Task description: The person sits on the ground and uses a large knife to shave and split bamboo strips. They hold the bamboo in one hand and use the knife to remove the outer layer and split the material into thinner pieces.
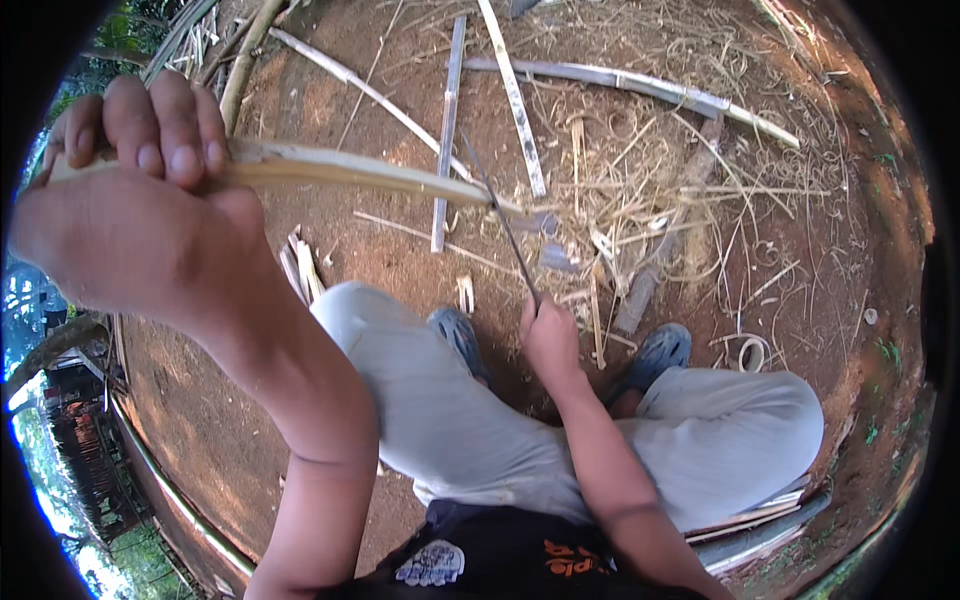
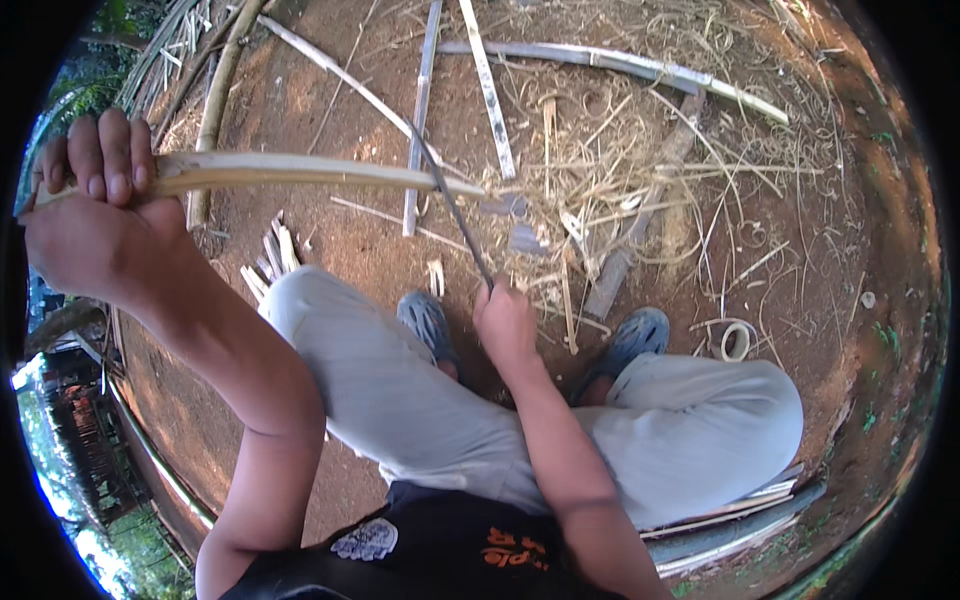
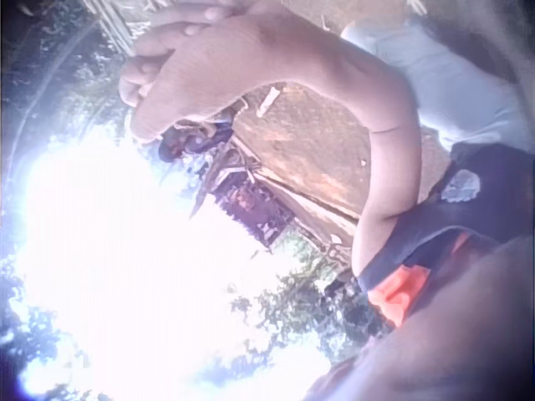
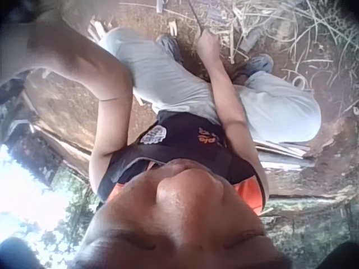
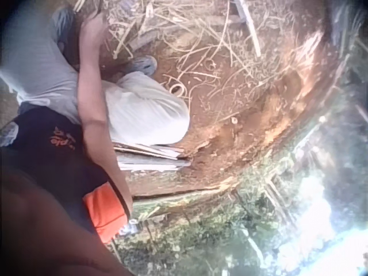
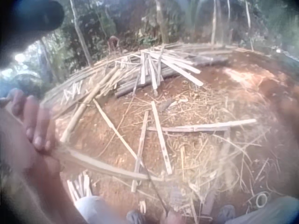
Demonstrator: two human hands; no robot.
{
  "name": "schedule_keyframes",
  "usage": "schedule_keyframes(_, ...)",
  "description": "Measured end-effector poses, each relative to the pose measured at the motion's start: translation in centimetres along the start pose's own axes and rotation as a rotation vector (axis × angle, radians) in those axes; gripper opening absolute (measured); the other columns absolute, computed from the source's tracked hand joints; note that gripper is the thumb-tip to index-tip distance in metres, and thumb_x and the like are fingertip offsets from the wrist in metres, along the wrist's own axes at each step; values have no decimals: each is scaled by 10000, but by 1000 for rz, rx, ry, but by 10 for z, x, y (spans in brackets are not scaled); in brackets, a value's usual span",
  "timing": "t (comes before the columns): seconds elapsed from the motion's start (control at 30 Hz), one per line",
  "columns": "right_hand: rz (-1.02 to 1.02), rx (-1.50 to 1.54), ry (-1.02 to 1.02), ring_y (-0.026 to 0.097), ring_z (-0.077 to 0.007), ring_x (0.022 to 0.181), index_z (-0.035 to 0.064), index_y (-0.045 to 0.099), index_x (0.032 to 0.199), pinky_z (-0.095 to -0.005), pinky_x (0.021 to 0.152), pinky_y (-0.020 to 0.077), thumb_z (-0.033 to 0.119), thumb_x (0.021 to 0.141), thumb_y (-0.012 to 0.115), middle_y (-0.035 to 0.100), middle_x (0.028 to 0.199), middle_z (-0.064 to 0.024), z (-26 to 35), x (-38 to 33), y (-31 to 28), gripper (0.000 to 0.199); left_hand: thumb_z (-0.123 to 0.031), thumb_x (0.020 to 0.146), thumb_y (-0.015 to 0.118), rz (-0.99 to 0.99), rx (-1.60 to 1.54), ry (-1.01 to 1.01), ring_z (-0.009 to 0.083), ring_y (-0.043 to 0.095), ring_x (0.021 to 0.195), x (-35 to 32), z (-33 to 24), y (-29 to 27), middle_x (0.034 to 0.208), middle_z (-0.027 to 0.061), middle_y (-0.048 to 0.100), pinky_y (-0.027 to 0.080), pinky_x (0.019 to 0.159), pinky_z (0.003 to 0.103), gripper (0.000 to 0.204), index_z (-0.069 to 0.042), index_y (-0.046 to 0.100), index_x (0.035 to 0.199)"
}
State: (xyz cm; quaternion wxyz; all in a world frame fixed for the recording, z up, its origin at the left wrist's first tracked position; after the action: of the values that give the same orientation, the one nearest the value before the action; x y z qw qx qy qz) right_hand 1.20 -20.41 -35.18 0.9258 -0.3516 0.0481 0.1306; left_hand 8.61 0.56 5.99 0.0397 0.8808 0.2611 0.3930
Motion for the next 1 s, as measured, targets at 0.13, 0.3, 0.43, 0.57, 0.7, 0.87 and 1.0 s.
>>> schedule_keyframes(0.13, 83, -159, 211, 682, -476, 751, -59, 697, 868, -543, 725, 558, 196, 952, 543, 672, 773, -304, -28, 0, 5, 310, -315, 952, 312, -12, 61, 24, 107, 258, 412, -9, -5, 5, 523, 10, 310, 236, 365, 237, 303, -124, 396, 733)
schedule_keyframes(0.3, 62, -93, 296, 686, -474, 771, -71, 702, 847, -542, 749, 558, 217, 955, 535, 672, 800, -326, -41, 6, 16, 350, -282, 910, 303, -28, 90, 10, 114, 253, 409, -7, -6, 12, 522, 15, 311, 230, 366, 251, 256, -127, 393, 728)
schedule_keyframes(0.43, 76, -65, 284, 690, -463, 778, -69, 703, 814, -537, 754, 556, 219, 944, 542, 677, 796, -311, -41, 6, 19, 354, -296, 911, 298, -11, 90, -32, 122, 259, 401, -6, -4, 7, 515, 19, 316, 232, 366, 260, 270, -122, 391, 726)
schedule_keyframes(0.57, 153, -186, 426, 698, -444, 853, -50, 730, 869, -502, 828, 560, 220, 923, 556, 704, 872, -276, -67, 9, 17, 325, -326, 929, 288, 12, 76, -30, 129, 270, 399, 5, 0, -2, 507, 17, 333, 241, 365, 267, 305, -124, 379, 719)
schedule_keyframes(0.7, 168, -93, 408, 689, -464, 874, -69, 722, 862, -519, 831, 549, 243, 937, 546, 691, 879, -313, -79, 4, 38, 365, -376, 939, 336, 104, -107, -131, 112, 258, 379, 13, 7, -12, 484, 1, 312, 237, 344, 247, 349, -131, 381, 695)
schedule_keyframes(0.87, 90, -47, 465, 682, -479, 881, -79, 713, 884, -527, 834, 540, 280, 958, 534, 688, 877, -320, -67, 7, 35, 408, -423, 983, 401, 300, -264, -216, 68, 267, 365, 22, 10, -20, 485, -28, 329, 238, 332, 202, 405, -143, 388, 691)
schedule_keyframes(1.0, 128, -73, 445, 676, -487, 837, -55, 705, 894, -551, 796, 536, 306, 989, 533, 687, 833, -304, -22, 11, 6, 411, -388, 1003, 436, 318, -280, -221, 41, 278, 360, 21, 12, -24, 491, -54, 332, 249, 335, 184, 385, -156, 391, 699)
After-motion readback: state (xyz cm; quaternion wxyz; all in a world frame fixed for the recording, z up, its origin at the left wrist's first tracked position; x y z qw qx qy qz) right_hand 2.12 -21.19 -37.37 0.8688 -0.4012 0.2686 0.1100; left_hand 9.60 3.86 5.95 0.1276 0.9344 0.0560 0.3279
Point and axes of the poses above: each hand's wrist, its own x-axis towards the middle knuckle, its own y-axis out of the palm, z = x × y, the point moved 5 cm from there along x, towards the middle knuckle
